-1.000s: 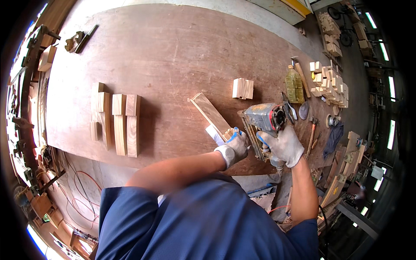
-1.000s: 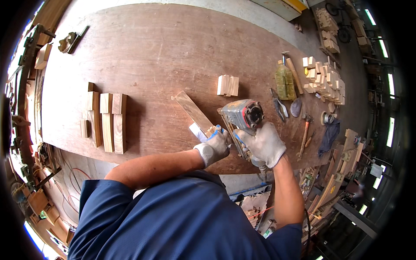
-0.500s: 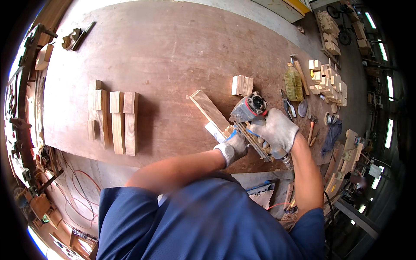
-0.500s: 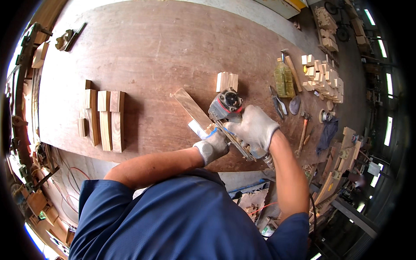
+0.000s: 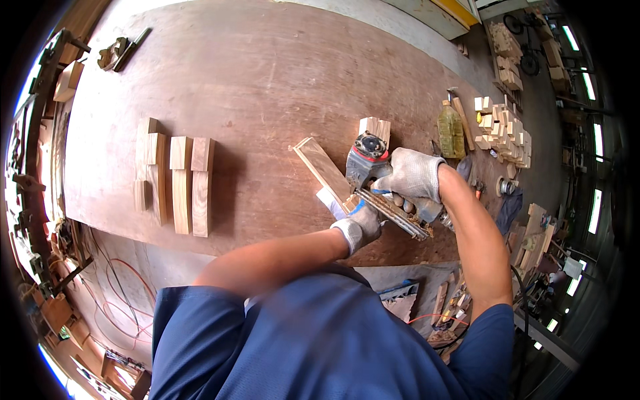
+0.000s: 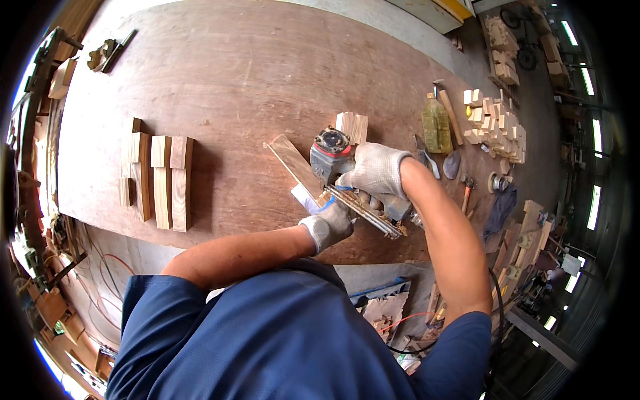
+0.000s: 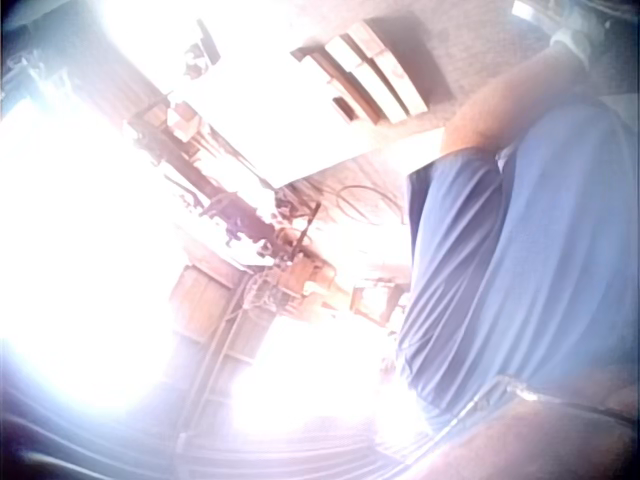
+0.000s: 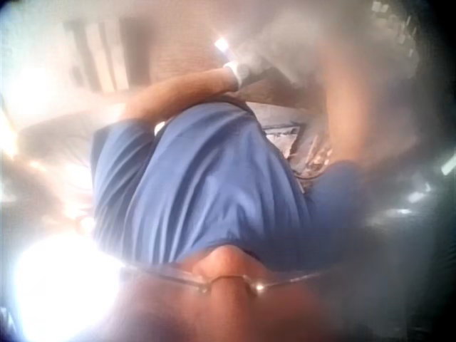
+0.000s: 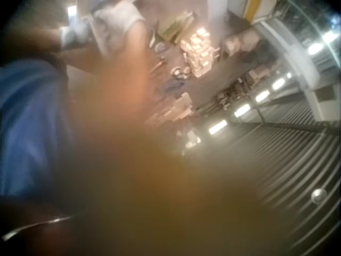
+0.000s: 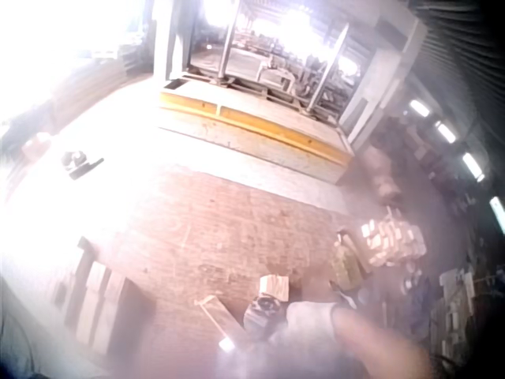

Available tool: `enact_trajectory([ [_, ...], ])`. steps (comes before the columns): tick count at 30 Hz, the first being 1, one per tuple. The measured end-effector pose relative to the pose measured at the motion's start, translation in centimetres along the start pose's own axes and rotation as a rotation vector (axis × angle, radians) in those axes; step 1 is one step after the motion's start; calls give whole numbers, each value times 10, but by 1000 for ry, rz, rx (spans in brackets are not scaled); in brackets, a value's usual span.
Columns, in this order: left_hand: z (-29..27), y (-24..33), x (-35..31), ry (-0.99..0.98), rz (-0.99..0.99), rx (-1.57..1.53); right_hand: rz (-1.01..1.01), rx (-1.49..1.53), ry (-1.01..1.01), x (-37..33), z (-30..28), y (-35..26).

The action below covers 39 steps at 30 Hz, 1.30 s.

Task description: The person applies glue to small wooden blocks using a brush and then uses a nail gun to fasten them together. The person works at a wooden workbench in a workshop, handling multiple blocks and stacking the finished assemblies. The person also moves to a nearby cart to retrieve more wooden pieces.

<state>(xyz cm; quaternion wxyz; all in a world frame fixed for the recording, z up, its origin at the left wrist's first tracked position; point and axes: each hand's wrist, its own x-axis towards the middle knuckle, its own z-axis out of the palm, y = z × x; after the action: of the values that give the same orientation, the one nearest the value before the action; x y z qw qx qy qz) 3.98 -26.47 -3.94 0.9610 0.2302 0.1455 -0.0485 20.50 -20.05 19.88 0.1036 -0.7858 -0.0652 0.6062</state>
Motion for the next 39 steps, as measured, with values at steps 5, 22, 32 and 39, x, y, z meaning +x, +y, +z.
enact_trajectory([
  [5,-27,-6,10,-222,114,487,33,-13,-43,14,-2,8],
  [22,-10,52,-2,-406,-149,842,52,15,-19,6,-4,0],
  [32,-48,-25,15,-366,252,692,61,-115,-57,21,-6,4],
  [39,-43,-44,16,-354,348,290,67,-107,-50,17,-4,2],
])
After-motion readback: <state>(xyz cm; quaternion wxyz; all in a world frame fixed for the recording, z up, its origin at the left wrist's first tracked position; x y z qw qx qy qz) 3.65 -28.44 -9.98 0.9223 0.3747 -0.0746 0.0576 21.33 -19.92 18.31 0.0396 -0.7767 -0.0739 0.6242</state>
